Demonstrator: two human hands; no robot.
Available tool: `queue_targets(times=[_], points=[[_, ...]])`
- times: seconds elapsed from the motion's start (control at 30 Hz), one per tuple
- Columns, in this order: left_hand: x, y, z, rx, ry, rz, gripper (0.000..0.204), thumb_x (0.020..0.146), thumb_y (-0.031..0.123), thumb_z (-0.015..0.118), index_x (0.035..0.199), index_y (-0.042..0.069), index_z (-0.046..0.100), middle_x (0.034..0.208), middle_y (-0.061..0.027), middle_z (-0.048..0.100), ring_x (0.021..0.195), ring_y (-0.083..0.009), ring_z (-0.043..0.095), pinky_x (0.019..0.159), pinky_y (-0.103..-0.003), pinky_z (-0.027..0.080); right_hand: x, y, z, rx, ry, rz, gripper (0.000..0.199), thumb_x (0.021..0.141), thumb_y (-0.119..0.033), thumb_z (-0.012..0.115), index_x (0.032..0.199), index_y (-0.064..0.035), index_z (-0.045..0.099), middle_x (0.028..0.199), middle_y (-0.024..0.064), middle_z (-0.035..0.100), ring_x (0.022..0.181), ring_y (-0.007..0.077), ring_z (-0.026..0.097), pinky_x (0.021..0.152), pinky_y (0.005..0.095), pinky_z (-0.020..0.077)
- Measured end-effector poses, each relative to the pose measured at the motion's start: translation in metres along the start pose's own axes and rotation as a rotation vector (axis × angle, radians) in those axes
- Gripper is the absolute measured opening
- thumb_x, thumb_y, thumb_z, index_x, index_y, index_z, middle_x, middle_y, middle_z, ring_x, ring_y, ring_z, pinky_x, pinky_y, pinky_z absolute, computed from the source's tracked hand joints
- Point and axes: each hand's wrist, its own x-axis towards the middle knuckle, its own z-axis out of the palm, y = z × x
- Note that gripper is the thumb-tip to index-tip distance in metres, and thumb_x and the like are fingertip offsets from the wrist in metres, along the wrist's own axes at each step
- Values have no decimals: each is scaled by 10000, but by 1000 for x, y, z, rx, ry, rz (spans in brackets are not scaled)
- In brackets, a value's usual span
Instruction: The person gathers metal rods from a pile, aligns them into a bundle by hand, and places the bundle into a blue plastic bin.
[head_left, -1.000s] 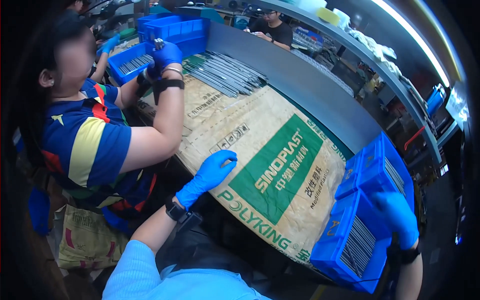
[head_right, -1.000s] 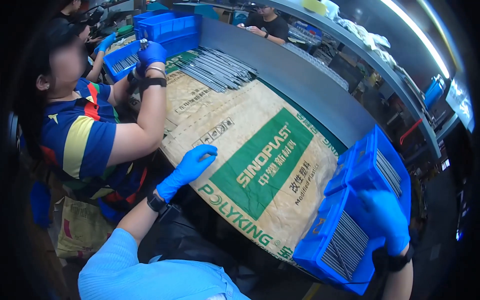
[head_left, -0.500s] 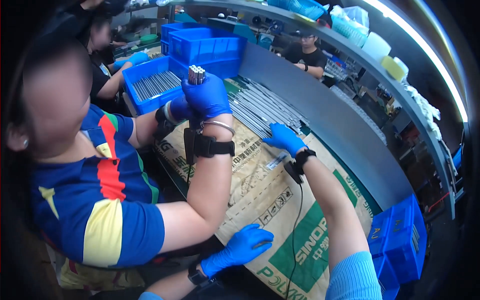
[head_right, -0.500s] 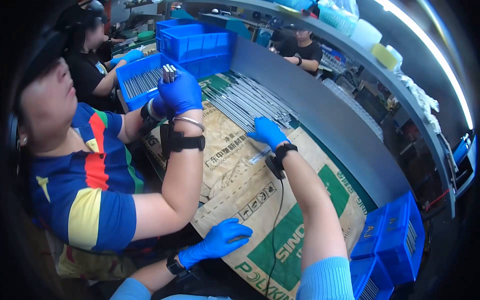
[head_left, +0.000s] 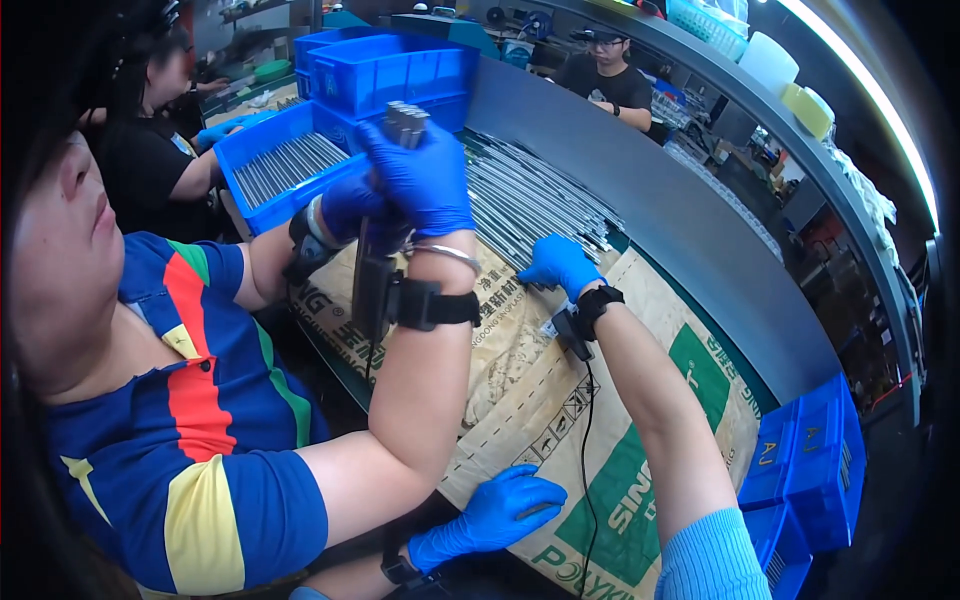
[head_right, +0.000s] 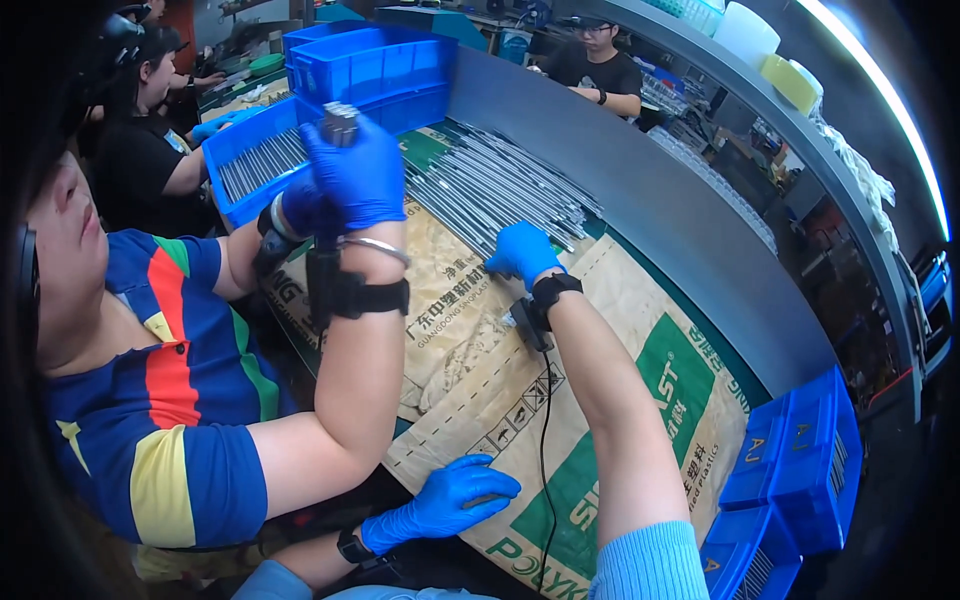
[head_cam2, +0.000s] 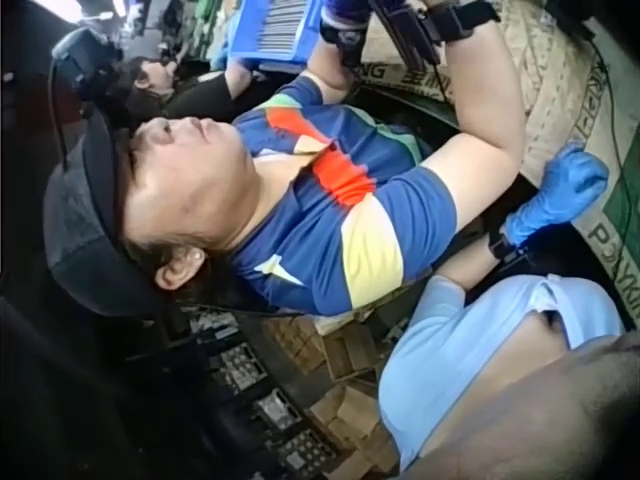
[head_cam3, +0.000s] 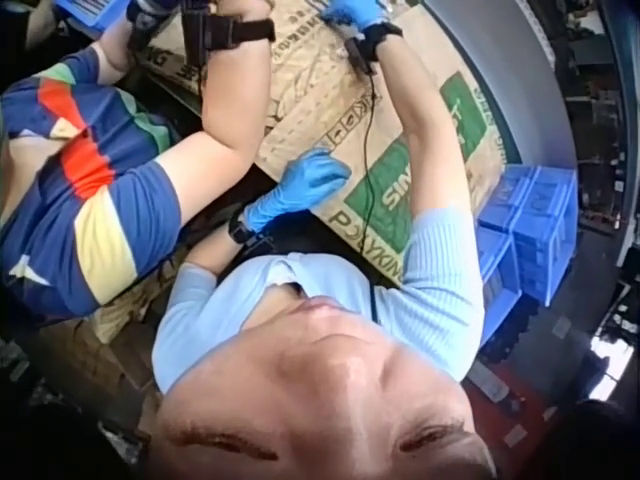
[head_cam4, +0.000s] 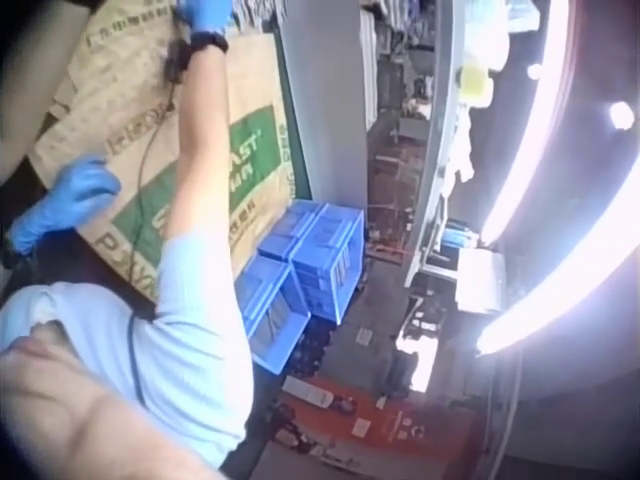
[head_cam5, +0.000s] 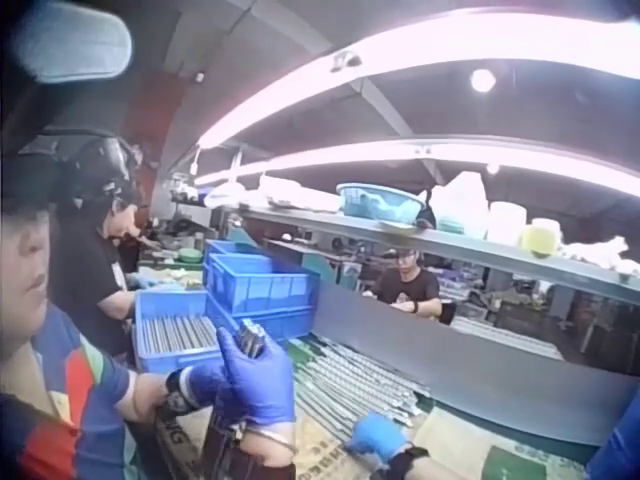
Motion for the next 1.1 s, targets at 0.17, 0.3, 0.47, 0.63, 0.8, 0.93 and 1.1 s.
queue_targets(times=[0.17, 0.3, 0.47, 0.63, 0.8, 0.93, 1.1], points=[[-2, 3, -1, -8, 32, 1, 162, 827, 188, 611, 965, 106, 625, 937, -48, 642, 889, -219, 611, 929, -396, 403, -6, -18, 10, -158, 122, -43, 318, 642, -354, 679, 781, -69, 696, 824, 169, 658, 789, 309, 640, 694, 371, 518], [-1, 0, -1, 24, 27, -5, 185, 833, 172, 609, 1007, 117, 637, 973, -40, 646, 916, -221, 607, 930, -395, 405, -4, -23, 4, -59, 103, -34, 306, 633, -328, 697, 812, -79, 698, 860, 162, 661, 814, 302, 641, 706, 374, 517], [-3, 2, -1, 2, 36, -23, 184, 838, 171, 604, 1009, 117, 644, 965, -50, 646, 915, -237, 602, 930, -387, 410, -13, -30, 2, -94, 137, -44, 346, 614, -326, 694, 823, -50, 688, 859, 168, 657, 785, 315, 638, 699, 388, 511], [-3, 1, 2, 0, 46, -18, 188, 838, 167, 603, 1013, 114, 648, 961, -56, 645, 913, -250, 597, 927, -377, 416, -7, -38, 9, -88, 144, 15, 277, 639, -262, 663, 829, -62, 688, 878, 158, 658, 808, 313, 638, 709, 388, 510], [-2, 1, 0, -9, 94, 11, 176, 835, 158, 605, 997, 103, 649, 941, -61, 643, 903, -249, 599, 914, -374, 428, 2, -47, 24, -3, 287, 64, 230, 660, -177, 611, 838, -47, 678, 882, 180, 650, 824, 326, 635, 711, 402, 509], [-5, -1, 1, -63, 107, -52, 157, 829, 145, 610, 969, 85, 650, 920, -74, 640, 893, -250, 602, 898, -369, 442, 3, -39, 29, 41, 331, 63, 221, 677, -144, 587, 848, -24, 658, 862, 202, 643, 817, 338, 632, 700, 415, 508], [-6, -6, 1, -97, 124, -48, 144, 825, 129, 610, 951, 68, 644, 901, -92, 634, 878, -257, 605, 873, -367, 457, 8, -29, 19, -52, 512, 26, 222, 671, -153, 613, 854, -38, 659, 859, 189, 647, 820, 334, 636, 697, 406, 511]])
